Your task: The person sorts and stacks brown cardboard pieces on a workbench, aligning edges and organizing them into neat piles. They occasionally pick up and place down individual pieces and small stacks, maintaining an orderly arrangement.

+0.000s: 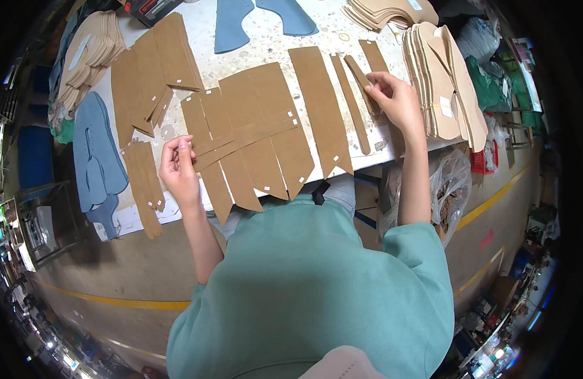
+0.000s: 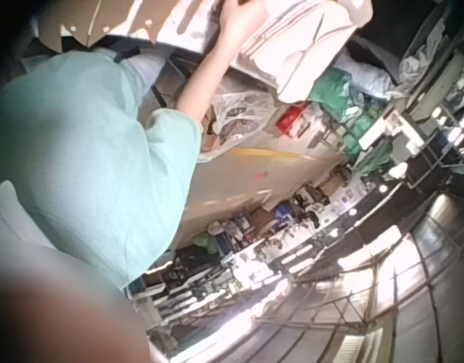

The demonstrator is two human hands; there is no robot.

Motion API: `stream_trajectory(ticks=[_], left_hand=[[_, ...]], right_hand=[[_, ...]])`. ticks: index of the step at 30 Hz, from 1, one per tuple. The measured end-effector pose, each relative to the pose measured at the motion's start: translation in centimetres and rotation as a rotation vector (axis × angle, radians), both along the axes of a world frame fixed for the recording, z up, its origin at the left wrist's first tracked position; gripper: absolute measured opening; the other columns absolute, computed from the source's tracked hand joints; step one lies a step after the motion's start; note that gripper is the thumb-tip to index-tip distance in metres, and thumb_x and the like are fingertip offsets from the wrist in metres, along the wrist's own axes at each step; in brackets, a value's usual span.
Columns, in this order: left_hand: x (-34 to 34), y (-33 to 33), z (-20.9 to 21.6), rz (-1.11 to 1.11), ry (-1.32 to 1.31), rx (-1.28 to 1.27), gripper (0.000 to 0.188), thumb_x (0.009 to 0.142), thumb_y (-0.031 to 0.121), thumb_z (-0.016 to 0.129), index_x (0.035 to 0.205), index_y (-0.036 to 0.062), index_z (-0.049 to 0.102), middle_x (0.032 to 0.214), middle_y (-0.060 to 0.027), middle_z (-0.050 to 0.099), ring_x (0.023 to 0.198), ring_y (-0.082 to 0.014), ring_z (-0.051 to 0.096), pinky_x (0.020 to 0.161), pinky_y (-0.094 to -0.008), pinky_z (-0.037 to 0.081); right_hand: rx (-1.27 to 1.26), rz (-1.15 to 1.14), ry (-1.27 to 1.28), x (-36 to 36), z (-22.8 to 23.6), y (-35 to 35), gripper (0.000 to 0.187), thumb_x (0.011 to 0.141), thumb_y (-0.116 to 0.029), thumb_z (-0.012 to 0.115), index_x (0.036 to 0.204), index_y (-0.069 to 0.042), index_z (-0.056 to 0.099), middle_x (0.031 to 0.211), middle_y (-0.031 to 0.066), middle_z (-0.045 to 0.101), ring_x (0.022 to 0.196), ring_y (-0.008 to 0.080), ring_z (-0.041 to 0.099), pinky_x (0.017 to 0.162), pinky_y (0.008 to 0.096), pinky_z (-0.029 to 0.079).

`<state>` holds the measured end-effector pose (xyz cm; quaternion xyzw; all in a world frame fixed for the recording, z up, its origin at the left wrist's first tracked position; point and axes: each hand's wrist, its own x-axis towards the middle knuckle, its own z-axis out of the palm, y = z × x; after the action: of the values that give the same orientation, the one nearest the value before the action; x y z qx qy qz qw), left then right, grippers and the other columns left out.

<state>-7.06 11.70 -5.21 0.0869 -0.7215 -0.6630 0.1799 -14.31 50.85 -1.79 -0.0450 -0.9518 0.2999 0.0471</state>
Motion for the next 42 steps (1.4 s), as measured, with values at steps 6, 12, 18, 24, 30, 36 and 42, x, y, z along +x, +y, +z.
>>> stream_trajectory(ticks=[6,12,18,24,30,36,42], left_hand=[[-0.1,0.3,0.2,-0.007,-0.014,-0.032,0.013,0.099,0.010,0.056,0.098,0.0002,0.065,0.079,0.0035,0.055,0.069,-0.0016,0.046,0.061,-0.0170,0.037],[0.2,0.2,0.2,0.015,-0.016,-0.028,0.013,0.099,0.008,0.055,0.098,0.0000,0.065,0.079,0.0035,0.055,0.069,-0.0017,0.046,0.061,-0.0172,0.037],[0.2,0.1,0.1,0.012,-0.014,-0.034,0.013,0.099,0.008,0.055,0.098,0.0000,0.065,0.079,0.0032,0.055,0.068,-0.0017,0.046,0.061,-0.0172,0.036],[0.3,0.2,0.2,0.012,-0.009,-0.010,0.012,0.099,0.008,0.055,0.098,-0.0001,0.064,0.078,0.0030,0.055,0.068,-0.0018,0.046,0.061,-0.0172,0.036],[0.2,0.4,0.1,0.021,0.026,-0.013,0.014,0.099,0.013,0.057,0.098,0.0026,0.066,0.073,0.0047,0.054,0.066,-0.0010,0.045,0.059,-0.0170,0.035],[0.3,0.2,0.1,0.007,0.016,-0.002,0.013,0.100,0.011,0.056,0.098,0.0015,0.065,0.074,0.0042,0.053,0.066,-0.0015,0.045,0.060,-0.0173,0.035],[0.6,-0.1,0.2,-0.008,0.026,0.007,0.013,0.099,0.009,0.056,0.099,-0.0012,0.064,0.079,0.0027,0.055,0.069,-0.0026,0.046,0.062,-0.0172,0.038]], right_hand=[[-0.084,-0.075,0.023,0.5,-0.6,-0.4,0.024,0.083,-0.014,0.071,0.106,-0.008,0.073,0.072,0.0057,0.067,0.065,0.0141,0.063,0.067,0.0290,0.052],[-0.123,-0.151,0.029,0.7,-0.8,-1.0,0.023,0.085,-0.015,0.070,0.106,-0.008,0.073,0.074,0.0083,0.069,0.066,0.0132,0.064,0.067,0.0287,0.052],[0.112,-0.093,0.175,2.4,-1.0,-2.7,0.036,0.080,-0.014,0.072,0.112,-0.001,0.067,0.090,0.0149,0.060,0.083,0.0300,0.063,0.078,0.0393,0.051],[0.125,-0.102,0.248,2.9,-1.5,-4.1,0.044,0.079,-0.010,0.069,0.122,-0.003,0.062,0.101,0.0178,0.058,0.098,0.0342,0.060,0.089,0.0427,0.049],[0.224,-0.032,0.279,1.3,-1.3,-4.1,0.049,0.079,-0.011,0.067,0.127,-0.005,0.059,0.102,0.0178,0.058,0.100,0.0343,0.059,0.090,0.0428,0.049],[0.294,-0.054,0.260,-3.4,-1.9,-4.5,0.049,0.081,-0.013,0.065,0.130,-0.010,0.057,0.102,0.0186,0.060,0.099,0.0365,0.059,0.090,0.0441,0.048],[0.339,-0.036,0.174,0.2,-0.5,-4.3,0.050,0.079,-0.007,0.064,0.129,-0.006,0.057,0.109,0.0206,0.058,0.104,0.0368,0.058,0.093,0.0445,0.048]])
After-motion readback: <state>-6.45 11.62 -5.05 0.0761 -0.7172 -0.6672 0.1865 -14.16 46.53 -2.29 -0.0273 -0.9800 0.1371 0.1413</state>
